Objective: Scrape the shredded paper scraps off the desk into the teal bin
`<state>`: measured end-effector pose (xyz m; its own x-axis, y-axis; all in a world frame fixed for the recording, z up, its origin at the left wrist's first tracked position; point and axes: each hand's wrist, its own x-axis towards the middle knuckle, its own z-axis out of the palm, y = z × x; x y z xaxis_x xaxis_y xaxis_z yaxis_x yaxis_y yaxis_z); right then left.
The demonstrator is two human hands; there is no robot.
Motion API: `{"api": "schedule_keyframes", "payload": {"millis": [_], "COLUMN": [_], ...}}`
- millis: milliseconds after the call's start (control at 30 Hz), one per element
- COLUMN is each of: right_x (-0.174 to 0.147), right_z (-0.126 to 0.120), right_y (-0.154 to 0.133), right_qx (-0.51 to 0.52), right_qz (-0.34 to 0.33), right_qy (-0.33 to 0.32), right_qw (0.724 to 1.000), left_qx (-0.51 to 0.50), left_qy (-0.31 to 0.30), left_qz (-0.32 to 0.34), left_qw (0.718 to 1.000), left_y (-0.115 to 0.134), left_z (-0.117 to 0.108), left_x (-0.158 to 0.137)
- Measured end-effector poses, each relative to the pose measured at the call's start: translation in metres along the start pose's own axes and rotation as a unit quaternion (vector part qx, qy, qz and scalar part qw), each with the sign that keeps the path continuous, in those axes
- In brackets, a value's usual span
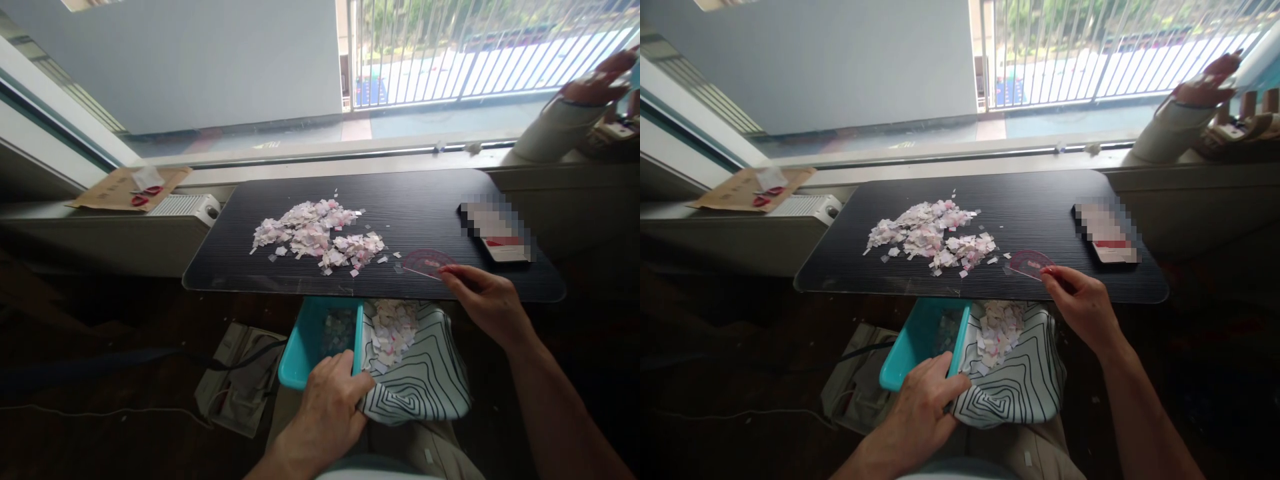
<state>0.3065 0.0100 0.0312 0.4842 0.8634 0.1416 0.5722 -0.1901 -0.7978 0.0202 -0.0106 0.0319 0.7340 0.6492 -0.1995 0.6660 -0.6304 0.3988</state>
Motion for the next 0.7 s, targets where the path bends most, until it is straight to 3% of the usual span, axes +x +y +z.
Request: {"api": "schedule_keyframes", "payload": {"millis": [100,267,700], "right_x": [0.005,0.003,0.012], "right_z": [0.007,0.009,0.010], "right_y": [0.004,0.009,0.009], "right_qx": [-0.006,0.006,-0.020], "right_qz": [-0.008,-0.032,-0.101], "right_qy": [-0.002,-0.067,-0.052], "right_qw": [1.000,0.997,0.993], "left_qx": [0.019,0.040,0.072], "left_qy": [-0.023,-0.051,-0.069], "left_qz": [0.030,0.087,0.183], "left_qw": [0.999,0.994,0.978], "left_y": [0.005,0.016,0.035], "left_z": [-0.002,-0.004,-0.003], "left_x": [0.005,0.016,0.042]}}
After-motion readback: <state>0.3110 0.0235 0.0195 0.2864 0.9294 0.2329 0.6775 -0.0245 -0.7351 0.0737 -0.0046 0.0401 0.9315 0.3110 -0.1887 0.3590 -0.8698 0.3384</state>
